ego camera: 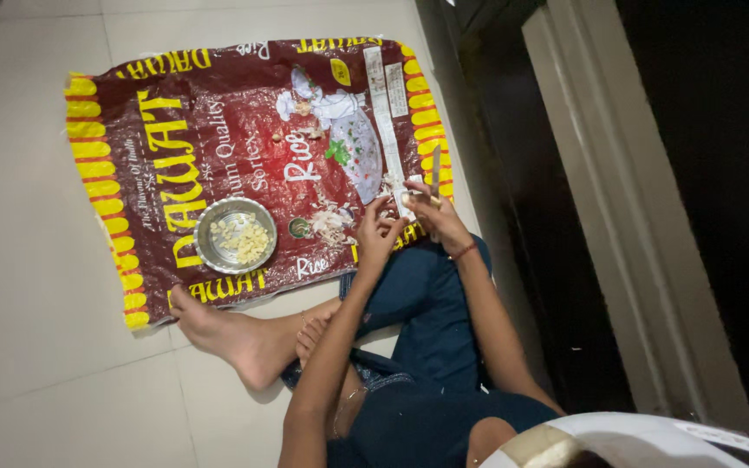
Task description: The person sits on the floor and peels several cloves of garlic by hand, placing the peeled cloves into a metal bowl on top of a large bag.
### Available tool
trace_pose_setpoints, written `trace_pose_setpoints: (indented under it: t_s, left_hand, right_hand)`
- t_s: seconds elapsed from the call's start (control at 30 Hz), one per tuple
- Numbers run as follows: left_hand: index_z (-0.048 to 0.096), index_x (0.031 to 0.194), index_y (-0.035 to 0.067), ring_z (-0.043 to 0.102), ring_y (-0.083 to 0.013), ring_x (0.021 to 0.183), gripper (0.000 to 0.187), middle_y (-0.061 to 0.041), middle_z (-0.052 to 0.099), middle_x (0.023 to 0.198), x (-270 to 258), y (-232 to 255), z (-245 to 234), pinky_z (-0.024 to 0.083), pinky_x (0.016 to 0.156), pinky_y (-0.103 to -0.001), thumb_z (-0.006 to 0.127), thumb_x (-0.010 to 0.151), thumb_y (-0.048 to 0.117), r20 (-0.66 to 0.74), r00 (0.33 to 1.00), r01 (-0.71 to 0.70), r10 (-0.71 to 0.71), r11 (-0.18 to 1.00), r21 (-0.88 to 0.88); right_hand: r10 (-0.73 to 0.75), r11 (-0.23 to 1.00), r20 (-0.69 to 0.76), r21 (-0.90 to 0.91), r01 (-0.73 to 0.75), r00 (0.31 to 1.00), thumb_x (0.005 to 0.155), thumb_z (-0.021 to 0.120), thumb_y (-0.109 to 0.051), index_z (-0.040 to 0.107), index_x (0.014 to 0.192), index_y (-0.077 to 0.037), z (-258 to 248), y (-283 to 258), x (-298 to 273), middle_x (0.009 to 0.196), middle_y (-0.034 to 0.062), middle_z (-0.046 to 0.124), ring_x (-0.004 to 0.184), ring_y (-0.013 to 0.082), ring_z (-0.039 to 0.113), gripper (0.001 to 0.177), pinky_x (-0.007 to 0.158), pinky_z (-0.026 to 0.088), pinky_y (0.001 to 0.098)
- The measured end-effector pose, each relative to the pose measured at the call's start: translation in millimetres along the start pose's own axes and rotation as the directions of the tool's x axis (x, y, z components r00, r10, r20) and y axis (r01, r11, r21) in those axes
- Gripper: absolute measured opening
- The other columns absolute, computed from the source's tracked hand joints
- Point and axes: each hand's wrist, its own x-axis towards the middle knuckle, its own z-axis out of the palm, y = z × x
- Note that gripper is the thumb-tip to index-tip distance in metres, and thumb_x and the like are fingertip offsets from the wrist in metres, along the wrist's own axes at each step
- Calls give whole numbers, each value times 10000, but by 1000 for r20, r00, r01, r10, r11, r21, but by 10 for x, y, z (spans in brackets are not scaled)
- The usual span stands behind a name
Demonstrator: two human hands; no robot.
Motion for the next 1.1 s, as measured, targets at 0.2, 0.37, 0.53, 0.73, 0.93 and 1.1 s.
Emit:
trace_pose_setpoints:
  t_s: [0.2,0.37,0.53,0.73,0.93,1.1]
  left_hand:
    - [652,1240,38,704,-114,874,388,-77,687,1131,-74,33,-74,576,744,-251,789,878,66,54,986,-162,157,982,101]
    - [684,1203,53,706,-106,821,217,-53,670,1100,-100,227,-91,570,659,-253,668,987,64,48,999,-6,9,999,-43]
    - [685,1186,32,688,-129,836,230,-76,670,1063,-94,282,-111,560,725,-266,685,956,38,26,987,-157,156,985,73]
    - [718,1075,9,674,-214,867,124,-109,666,964,-77,303,-169,526,768,-320,676,961,35,-45,966,-238,253,947,217]
    - [713,993,-2,652,-224,784,62,-111,628,874,-86,279,-159,495,703,-335,693,947,34,-79,971,-203,227,950,237]
    - [705,994,-11,654,-210,793,64,-113,630,881,-79,299,-152,498,706,-320,684,946,25,-56,973,-206,225,949,237]
  right_hand:
    - [-18,997,31,81,15,999,940,711,-109,633,1318,-88,278,-79,-213,927,-61,666,604,-20,459,386,491,321,166]
    - [-130,988,-58,78,135,990,959,746,-96,614,1186,-79,118,250,-66,951,-47,648,704,10,538,264,545,382,177]
    - [-222,974,46,-32,224,974,942,770,-103,601,1100,-74,123,286,-34,1039,-1,653,973,74,654,233,839,547,236]
    - [-272,936,101,-204,287,957,970,709,-104,624,1200,-33,193,257,-53,1110,11,685,1019,71,644,256,880,534,230]
    - [-413,797,118,-432,421,903,973,693,-107,694,1163,21,166,420,40,1092,40,724,1025,82,656,229,907,523,245]
    - [-325,868,48,-380,318,944,1002,698,-139,694,1133,11,152,465,65,1019,40,728,939,76,655,199,838,530,246]
